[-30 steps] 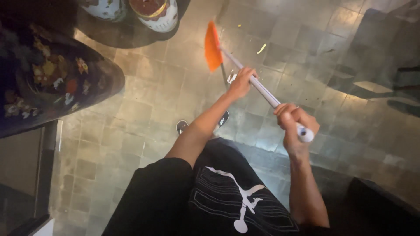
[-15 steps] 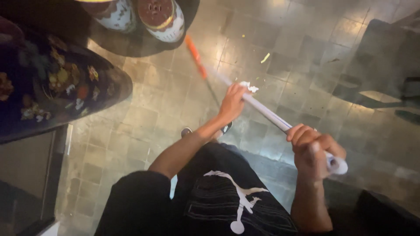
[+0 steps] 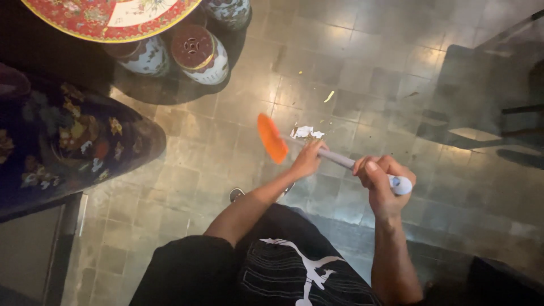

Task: Sweeping a tiled floor with a broom to collect debris.

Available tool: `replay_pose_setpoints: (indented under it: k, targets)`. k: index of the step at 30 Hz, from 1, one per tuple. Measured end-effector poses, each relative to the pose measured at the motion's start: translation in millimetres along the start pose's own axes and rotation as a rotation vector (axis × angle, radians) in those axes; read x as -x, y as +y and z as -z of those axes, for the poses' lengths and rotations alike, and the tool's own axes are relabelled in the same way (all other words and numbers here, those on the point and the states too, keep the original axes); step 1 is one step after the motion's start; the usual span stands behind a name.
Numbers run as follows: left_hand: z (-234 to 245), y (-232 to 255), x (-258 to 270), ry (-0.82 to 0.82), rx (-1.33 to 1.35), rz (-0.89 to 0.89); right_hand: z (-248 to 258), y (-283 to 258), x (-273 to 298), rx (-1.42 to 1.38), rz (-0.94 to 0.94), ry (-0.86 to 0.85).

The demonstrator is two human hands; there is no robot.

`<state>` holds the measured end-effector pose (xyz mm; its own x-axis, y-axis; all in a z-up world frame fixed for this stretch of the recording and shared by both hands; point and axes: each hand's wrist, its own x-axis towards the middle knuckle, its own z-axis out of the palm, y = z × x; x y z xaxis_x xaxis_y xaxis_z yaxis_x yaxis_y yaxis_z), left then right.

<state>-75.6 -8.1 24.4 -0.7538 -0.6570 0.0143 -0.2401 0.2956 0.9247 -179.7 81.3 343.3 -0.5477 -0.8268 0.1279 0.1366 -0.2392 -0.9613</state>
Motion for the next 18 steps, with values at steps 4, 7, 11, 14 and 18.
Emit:
replay_pose_setpoints:
  k: [4,7,11,14,18]
  targets:
    - [-2.8,-5.7,-48.0,0.050,-0.013,-0.060,-8.9,-6.8,-3.3,0.144,0.085,-0.070]
    - [-0.7,-8.4,-66.7,0.054,0.056,-0.186,-14.9,-7.9,3.5,0.253,0.135,-0.124]
    - [28.8,28.7,-65.6,0.045,0.014,-0.224,-18.4,-28.3,13.5,0.223,0.236,-0.178]
    - [38.8,64.7,-41.8,0.087,-0.024,-0.216,-4.6,-44.7,35.4,0.161,0.281,-0.217]
    - [58.5,105.6,-6.7,0.139,-0.081,-0.150,16.0,-61.1,50.6,0.034,0.291,-0.196]
